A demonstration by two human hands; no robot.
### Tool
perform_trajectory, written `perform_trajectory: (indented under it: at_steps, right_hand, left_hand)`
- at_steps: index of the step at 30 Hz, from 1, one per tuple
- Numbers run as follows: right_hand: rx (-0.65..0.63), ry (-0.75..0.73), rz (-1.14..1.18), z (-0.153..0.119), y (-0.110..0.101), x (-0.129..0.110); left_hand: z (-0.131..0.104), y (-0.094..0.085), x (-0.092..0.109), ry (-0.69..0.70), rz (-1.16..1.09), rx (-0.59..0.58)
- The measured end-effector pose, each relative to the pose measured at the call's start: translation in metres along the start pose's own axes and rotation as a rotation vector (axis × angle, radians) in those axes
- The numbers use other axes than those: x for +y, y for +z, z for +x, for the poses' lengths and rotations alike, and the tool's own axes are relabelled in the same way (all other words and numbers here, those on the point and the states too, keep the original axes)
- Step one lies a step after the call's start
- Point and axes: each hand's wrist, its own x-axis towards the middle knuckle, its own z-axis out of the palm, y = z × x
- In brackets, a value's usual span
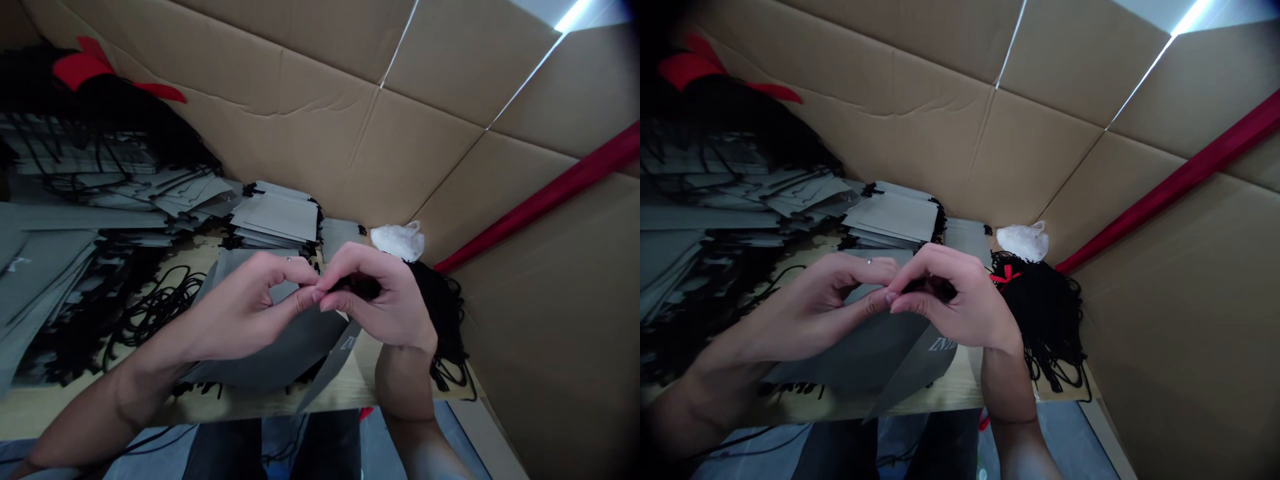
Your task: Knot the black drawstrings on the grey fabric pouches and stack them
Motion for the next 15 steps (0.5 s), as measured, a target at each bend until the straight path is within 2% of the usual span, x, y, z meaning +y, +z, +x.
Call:
perform_trajectory:
  at_steps: [3,9,15]
  right_hand:
    - [-0.007,0.003,-0.004,0.0,0.0008,-0.0001]
    - [0.004,-0.125,-0.125,0.0008,0.001,0.0015]
    - [0.012,-0.073,0.0,-0.0041,0.0035,0.0026]
  left_hand:
    - [-0.0009,0.0007,0.0002,0.01,0.061,-0.006]
    - [-0.0015,0.0039,0.0025,0.022,0.113,-0.012]
    - [-0.0015,0.0095,0.005,0.147,0.101,0.061]
